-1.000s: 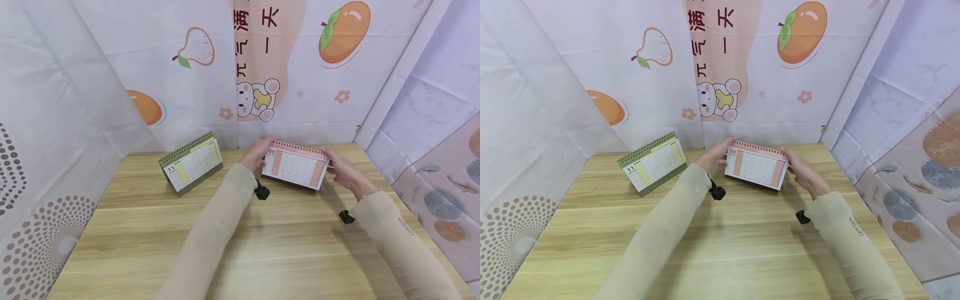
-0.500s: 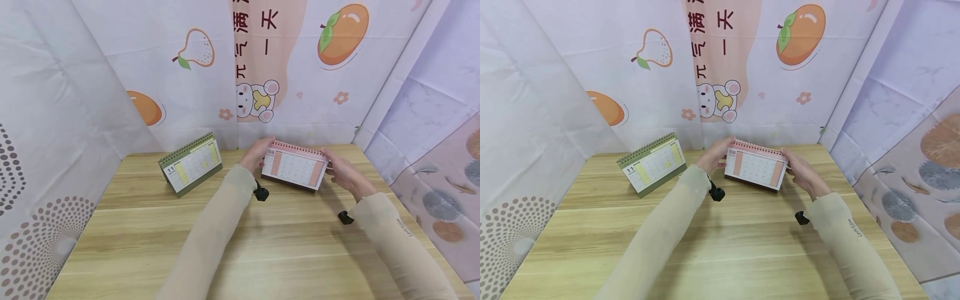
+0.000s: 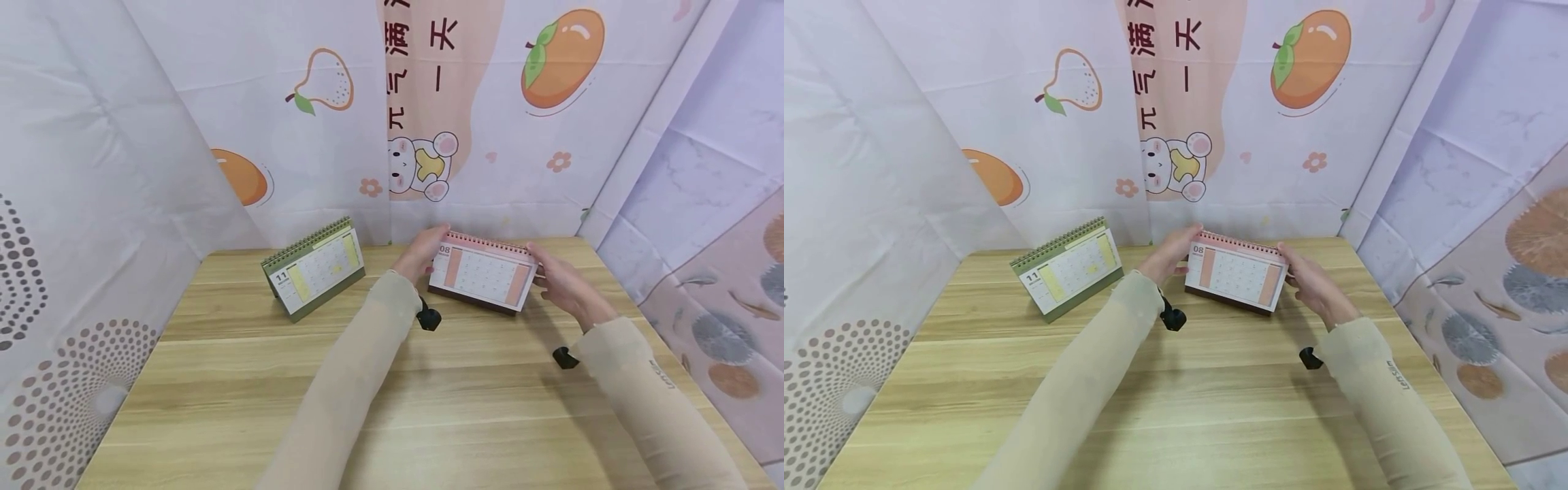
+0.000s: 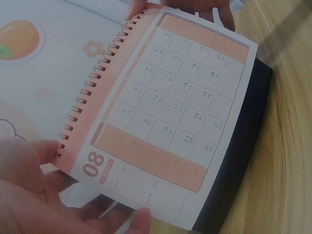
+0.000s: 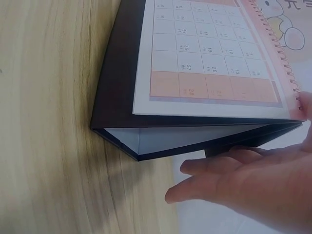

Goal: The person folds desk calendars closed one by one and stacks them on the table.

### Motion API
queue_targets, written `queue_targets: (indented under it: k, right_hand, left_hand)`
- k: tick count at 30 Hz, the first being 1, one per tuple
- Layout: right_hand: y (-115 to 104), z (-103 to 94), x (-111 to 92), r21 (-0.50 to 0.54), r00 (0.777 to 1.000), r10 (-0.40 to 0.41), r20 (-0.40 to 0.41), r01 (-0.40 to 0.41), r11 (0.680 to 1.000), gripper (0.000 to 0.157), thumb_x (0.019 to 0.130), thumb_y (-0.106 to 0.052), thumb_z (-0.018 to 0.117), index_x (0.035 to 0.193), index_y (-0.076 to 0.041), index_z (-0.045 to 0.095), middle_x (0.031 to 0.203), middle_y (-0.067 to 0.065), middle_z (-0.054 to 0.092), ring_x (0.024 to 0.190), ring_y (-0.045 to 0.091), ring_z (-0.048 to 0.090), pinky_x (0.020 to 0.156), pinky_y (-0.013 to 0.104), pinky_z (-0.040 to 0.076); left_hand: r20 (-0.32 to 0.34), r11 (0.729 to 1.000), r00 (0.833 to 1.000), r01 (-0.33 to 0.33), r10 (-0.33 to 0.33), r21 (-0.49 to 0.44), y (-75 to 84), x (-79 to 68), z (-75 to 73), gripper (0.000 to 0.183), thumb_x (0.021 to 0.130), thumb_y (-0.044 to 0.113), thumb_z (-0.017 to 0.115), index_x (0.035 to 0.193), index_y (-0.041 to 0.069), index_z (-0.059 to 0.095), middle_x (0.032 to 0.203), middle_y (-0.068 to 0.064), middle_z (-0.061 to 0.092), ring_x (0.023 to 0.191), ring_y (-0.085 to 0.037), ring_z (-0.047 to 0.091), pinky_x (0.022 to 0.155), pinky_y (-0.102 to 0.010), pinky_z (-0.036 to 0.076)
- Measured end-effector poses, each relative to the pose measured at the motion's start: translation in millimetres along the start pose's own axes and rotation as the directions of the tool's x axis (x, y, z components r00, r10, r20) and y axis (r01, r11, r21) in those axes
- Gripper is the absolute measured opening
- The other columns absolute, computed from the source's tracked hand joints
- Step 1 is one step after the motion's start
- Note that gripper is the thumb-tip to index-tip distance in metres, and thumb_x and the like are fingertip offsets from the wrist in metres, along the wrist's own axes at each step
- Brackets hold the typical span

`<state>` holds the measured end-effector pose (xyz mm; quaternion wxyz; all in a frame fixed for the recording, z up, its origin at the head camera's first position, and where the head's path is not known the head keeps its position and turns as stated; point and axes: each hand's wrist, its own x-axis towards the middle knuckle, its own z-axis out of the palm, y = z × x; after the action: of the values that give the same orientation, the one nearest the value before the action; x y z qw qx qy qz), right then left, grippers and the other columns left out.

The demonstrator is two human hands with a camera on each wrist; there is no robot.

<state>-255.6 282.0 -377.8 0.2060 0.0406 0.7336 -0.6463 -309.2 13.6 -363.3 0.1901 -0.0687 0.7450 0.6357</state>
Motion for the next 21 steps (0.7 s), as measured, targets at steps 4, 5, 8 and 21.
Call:
queue_targets:
  k: [4, 5, 8, 21]
  right_hand:
    - [1.1, -0.5, 0.4, 0.008, 1.0, 0.007, -0.01, -0.006, 1.0, 0.096, 0.102, -0.065, 0.037, 0.16, 0.0, -0.001, 0.165, 0.026, -0.007, 0.149, 0.048, -0.006, 0.111, 0.07, -0.011]
    - [1.4, -0.7, 0.4, 0.008, 1.0, 0.007, -0.013, -0.007, 1.0, 0.096, 0.102, -0.065, 0.037, 0.16, 0.001, -0.001, 0.165, 0.026, -0.007, 0.15, 0.048, -0.005, 0.112, 0.07, -0.01]
    - [1.7, -0.9, 1.2, 0.013, 1.0, 0.006, -0.021, -0.006, 1.0, 0.094, 0.103, -0.063, 0.039, 0.16, 0.002, 0.0, 0.165, 0.026, -0.006, 0.15, 0.048, -0.004, 0.113, 0.069, -0.009]
    - [-1.6, -3.0, 1.0, 0.018, 1.0, -0.018, -0.016, 0.018, 1.0, 0.089, 0.103, -0.062, 0.04, 0.161, 0.0, 0.01, 0.167, 0.022, -0.002, 0.15, 0.048, 0.0, 0.106, 0.081, 0.002]
  left_hand:
    - [-0.003, 1.0, 1.0, -0.002, 0.002, -0.002, -1.5, 0.2, 0.9, 0.047, 0.103, 0.057, 0.045, 0.123, 0.019, 0.065, 0.109, -0.002, 0.062, 0.103, -0.021, 0.056, 0.097, -0.048, 0.043]
    - [-0.004, 1.0, 1.0, -0.003, 0.003, -0.004, -1.9, 0.5, 1.1, 0.047, 0.103, 0.057, 0.045, 0.122, 0.019, 0.065, 0.108, -0.003, 0.063, 0.102, -0.021, 0.057, 0.097, -0.048, 0.043]
    - [-0.017, 1.0, 1.0, -0.002, 0.002, 0.0, -2.4, 0.8, 1.6, 0.046, 0.103, 0.057, 0.045, 0.121, 0.019, 0.065, 0.107, -0.003, 0.063, 0.101, -0.021, 0.057, 0.097, -0.048, 0.043]
    - [-0.026, 0.996, 0.997, -0.075, 0.074, -0.047, 0.0, 1.2, 2.0, 0.049, 0.106, 0.048, 0.046, 0.152, 0.029, 0.049, 0.109, -0.001, 0.067, 0.094, -0.019, 0.064, 0.09, -0.043, 0.053]
